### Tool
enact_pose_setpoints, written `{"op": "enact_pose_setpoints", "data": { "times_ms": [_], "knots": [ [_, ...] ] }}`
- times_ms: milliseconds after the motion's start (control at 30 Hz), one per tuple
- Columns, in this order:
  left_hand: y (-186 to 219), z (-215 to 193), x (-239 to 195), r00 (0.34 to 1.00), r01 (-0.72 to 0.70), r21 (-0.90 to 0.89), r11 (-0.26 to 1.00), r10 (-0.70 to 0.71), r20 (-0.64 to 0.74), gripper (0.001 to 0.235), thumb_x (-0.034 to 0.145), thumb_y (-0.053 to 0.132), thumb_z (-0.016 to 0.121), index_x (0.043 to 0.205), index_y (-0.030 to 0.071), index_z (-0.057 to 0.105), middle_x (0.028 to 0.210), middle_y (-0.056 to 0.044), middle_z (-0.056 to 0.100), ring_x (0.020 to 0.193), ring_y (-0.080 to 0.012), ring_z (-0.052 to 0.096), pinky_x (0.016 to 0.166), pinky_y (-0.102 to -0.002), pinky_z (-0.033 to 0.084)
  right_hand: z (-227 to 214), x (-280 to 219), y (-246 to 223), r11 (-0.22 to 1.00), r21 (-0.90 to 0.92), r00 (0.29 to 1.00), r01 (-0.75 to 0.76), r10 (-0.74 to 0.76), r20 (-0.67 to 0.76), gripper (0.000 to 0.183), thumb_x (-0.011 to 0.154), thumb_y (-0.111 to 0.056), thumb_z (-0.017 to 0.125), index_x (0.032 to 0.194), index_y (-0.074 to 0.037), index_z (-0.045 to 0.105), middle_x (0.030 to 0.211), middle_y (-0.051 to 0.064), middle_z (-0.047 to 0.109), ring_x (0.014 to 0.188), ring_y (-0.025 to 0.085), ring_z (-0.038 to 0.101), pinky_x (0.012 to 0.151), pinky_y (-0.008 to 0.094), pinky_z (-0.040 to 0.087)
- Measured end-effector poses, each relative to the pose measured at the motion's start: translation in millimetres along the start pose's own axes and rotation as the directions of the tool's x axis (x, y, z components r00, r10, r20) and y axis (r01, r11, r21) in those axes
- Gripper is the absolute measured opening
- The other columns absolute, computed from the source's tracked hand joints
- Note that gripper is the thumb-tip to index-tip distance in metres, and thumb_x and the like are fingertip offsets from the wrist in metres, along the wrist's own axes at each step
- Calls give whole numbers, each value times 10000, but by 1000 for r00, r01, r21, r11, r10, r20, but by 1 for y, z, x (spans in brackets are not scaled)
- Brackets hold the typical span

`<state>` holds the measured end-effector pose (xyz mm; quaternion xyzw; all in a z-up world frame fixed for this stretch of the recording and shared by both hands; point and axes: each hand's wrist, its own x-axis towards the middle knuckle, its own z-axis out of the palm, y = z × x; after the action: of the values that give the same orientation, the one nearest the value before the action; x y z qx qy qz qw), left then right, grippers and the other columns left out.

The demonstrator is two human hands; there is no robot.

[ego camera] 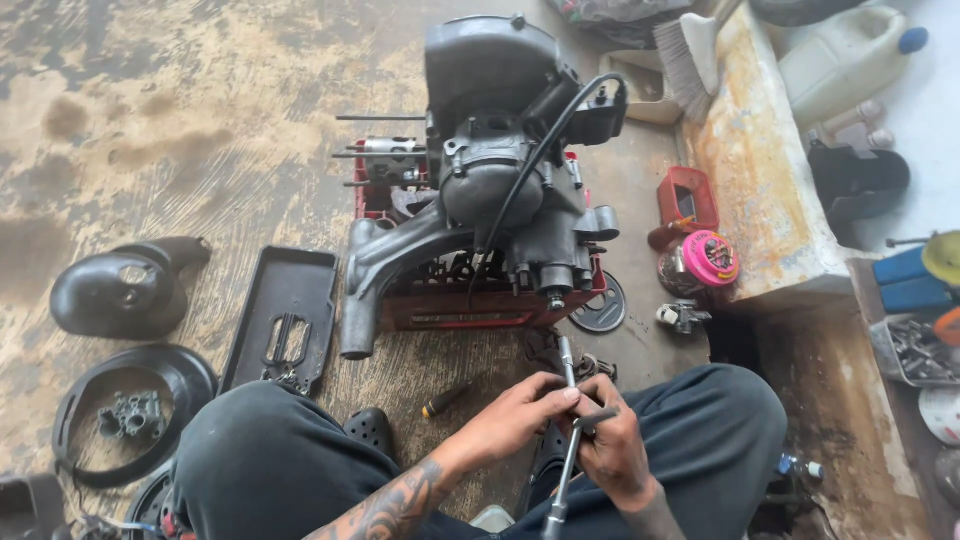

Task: The person sits on the floor and works on a disassembled engine placed on a red toolbox. They use a T-handle wrench to tighten bolts on the engine casing and handle various small parts and tools scattered around the workspace.

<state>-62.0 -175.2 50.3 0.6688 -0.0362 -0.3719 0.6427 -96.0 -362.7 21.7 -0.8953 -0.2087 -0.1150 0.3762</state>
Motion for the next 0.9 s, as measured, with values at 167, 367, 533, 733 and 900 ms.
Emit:
{"op": "enact_pose_setpoints", "data": {
  "times_ms": [167,367,533,733,900],
  "knots": [
    [-18,16,26,997,-53,-373,926,67,24,255,1018,369,586,1030,116,620,866,24,575,770,-56,518,720,-226,429,4,-3,-9,972,197,978,-128,156,-135,52,862,-29,711,913,-24,722,900,84,670,821,190,661,770,297,534],
    [-11,11,49,995,-90,-530,844,100,-10,398,1060,354,510,1081,18,724,847,-102,699,656,-136,600,585,-239,466,31,-24,-7,490,835,791,-252,601,-114,248,949,34,543,1166,26,662,1119,248,755,948,279,726,812,368,595],
    [15,-3,51,991,-137,-398,907,123,-60,373,1048,367,521,1022,63,736,875,-86,694,678,-197,667,596,-255,520,33,-16,-21,72,997,902,30,429,-58,660,806,-108,637,1416,90,483,1378,413,558,942,392,719,744,432,612],
    [31,-24,52,944,-255,-110,961,222,-245,281,1018,315,594,947,96,756,838,-12,709,774,-118,621,721,-275,485,30,30,-26,152,975,881,-160,467,72,669,915,-86,649,1500,-42,329,711,83,518,492,86,397,466,226,405],
    [34,-43,61,860,-430,-4,903,409,-305,303,1035,297,604,1182,87,767,967,-154,778,1012,-172,658,907,-437,551,29,82,-11,508,832,878,-223,475,-55,589,1004,-243,528,1491,61,397,495,-52,366,329,36,296,289,235,274]
  ]
}}
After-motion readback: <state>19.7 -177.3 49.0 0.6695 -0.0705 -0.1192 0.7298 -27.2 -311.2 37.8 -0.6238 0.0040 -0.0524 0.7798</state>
